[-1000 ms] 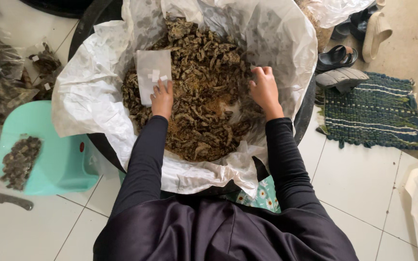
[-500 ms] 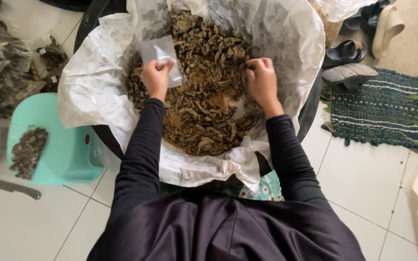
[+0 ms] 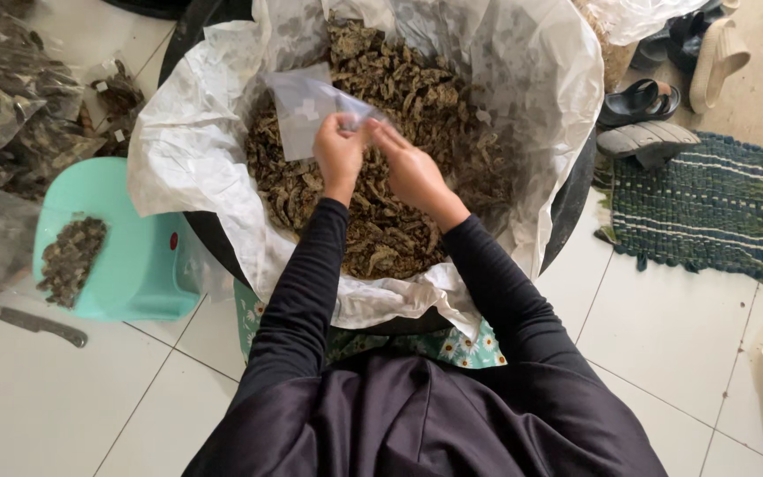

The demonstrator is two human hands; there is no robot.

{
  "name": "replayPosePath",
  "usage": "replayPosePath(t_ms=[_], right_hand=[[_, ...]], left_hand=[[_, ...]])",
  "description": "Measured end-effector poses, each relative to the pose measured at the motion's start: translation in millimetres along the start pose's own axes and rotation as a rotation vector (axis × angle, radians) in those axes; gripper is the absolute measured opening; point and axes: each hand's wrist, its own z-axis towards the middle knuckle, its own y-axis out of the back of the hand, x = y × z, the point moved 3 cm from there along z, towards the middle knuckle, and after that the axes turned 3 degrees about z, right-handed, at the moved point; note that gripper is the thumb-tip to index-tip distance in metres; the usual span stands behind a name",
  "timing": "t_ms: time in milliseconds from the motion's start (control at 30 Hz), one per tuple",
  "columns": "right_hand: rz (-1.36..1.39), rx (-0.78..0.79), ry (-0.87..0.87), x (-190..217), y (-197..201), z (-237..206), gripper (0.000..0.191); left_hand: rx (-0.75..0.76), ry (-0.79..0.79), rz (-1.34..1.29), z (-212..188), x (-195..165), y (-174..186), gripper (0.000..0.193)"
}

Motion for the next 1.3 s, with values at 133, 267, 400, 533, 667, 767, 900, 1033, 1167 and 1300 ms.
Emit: replayPosePath(t_ms=[133,267,400,533,667,767,900,1033,1167,1300], right_hand=[[0.083,0.047,-0.199,-29,-3,-5,0.059],[0.451,-0.034,-0.244,-36,-16,-6,0.056],[0.658,-0.22,-0.045,-39,-19,4,0.055],[0.439,0.18,-0.634,-70,-17,7,0.053],[0.861,-0.362,-0.055,-70,24,10,0.055],[0.968,-0.333,-0.305,-63,20,10,0.069],[0.453,-0.093,-0.041,-22,-18,18,0.063],[0.514,-0.05,0.074,-18,-70,8,0.06],[0.76,-0.135,-0.372,-71,-106,-4,0.055],[0.392,0.226,-0.546,-92,-129,-11,0.088]], left_hand=[[0.057,-0.364,0.299,-9,-8,-10,0.075],[0.007,-0.522,0.511,-12,-17,-13,0.085],[0.281,-0.368,0.408,-19,-34,-24,0.076],[0.66,-0.286,0.253,-49,-57,-34,0.081],[0.873,-0.318,0.23,-66,-55,-44,0.095],[0.573,-0.076,-0.197,-24,-32,-35,0.105],[0.514,0.236,-0.694,9,3,-22,0.119],[0.443,0.16,-0.845,31,11,13,0.119],[-0.174,0.16,-0.843,74,29,95,0.114],[-0.315,0.405,-1.165,84,52,115,0.122]])
